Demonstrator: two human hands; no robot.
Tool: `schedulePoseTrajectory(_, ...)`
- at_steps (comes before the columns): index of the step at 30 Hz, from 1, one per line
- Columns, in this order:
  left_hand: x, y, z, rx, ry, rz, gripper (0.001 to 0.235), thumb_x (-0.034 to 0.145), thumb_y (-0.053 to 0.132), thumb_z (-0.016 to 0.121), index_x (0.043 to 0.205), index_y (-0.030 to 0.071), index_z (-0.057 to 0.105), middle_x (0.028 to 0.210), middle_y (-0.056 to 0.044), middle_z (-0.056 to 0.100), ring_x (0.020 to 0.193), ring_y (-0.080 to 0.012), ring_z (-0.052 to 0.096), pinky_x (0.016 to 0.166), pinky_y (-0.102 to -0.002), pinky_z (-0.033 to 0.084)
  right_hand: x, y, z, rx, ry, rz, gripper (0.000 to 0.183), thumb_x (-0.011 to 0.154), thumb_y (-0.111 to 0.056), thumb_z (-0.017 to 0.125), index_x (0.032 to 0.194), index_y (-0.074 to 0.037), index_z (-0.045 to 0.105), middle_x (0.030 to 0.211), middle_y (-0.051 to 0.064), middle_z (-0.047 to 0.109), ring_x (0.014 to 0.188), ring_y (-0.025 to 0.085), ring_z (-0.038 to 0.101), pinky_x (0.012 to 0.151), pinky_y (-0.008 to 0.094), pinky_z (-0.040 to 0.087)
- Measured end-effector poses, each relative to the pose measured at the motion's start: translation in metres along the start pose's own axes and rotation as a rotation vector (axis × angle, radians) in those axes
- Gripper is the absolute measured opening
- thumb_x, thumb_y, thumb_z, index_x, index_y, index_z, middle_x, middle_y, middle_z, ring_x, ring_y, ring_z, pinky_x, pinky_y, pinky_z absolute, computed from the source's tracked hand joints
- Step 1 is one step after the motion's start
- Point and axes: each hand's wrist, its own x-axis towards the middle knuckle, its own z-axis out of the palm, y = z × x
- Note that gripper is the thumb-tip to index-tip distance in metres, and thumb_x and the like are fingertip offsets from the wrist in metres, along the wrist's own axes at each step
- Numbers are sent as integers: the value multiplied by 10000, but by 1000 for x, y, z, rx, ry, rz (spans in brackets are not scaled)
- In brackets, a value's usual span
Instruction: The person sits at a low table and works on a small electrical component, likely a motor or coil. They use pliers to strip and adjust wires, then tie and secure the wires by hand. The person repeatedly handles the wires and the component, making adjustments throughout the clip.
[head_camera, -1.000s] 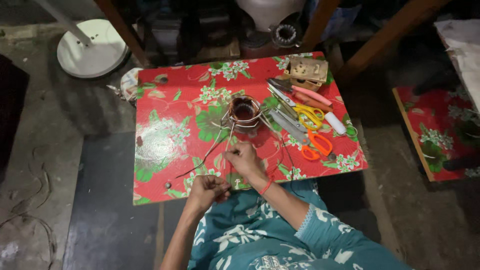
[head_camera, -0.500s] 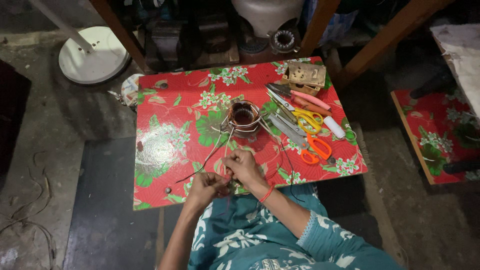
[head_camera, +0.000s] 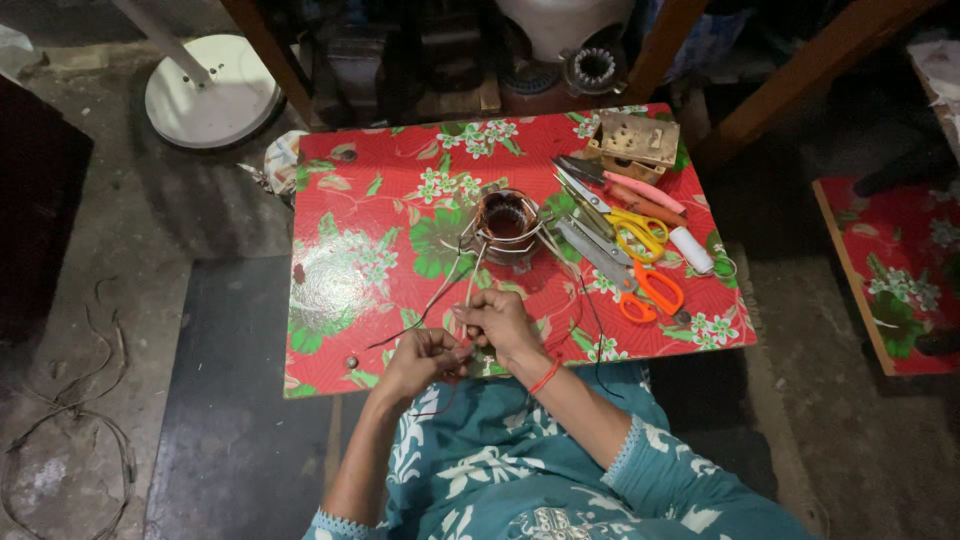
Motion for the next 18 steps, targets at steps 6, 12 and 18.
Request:
schedulePoseTrajectory(6, 3, 2, -6, -55, -44, -57, 204, 896, 204, 773, 872, 19, 692, 723, -56, 728, 621, -117, 694, 552, -264, 570, 0, -5, -1, 90, -12, 5, 149, 895, -118, 758, 813, -11, 696, 722, 55, 712, 552, 74, 568, 434, 220, 384)
schedulePoseTrajectory(12, 1, 7, -7, -17, -61, -52, 215, 875, 201, 793, 844, 12, 695, 707, -67, 735, 594, -117, 686, 537, -267, 566, -2, -10, -1, 150, 19, -4, 125, 911, -116, 731, 883, 4, 711, 746, 60, 688, 565, 84, 576, 445, 231, 418)
schedulePoseTrajectory(18, -2, 14, -7, 15, -77, -52, 249, 879, 234, 794, 833, 8, 699, 704, -69, 737, 583, -117, 677, 532, -261, 559, 10, -11, -5, 232, 18, -12, 124, 934, -135, 726, 937, -11, 718, 759, 54, 688, 584, 73, 556, 466, 219, 413)
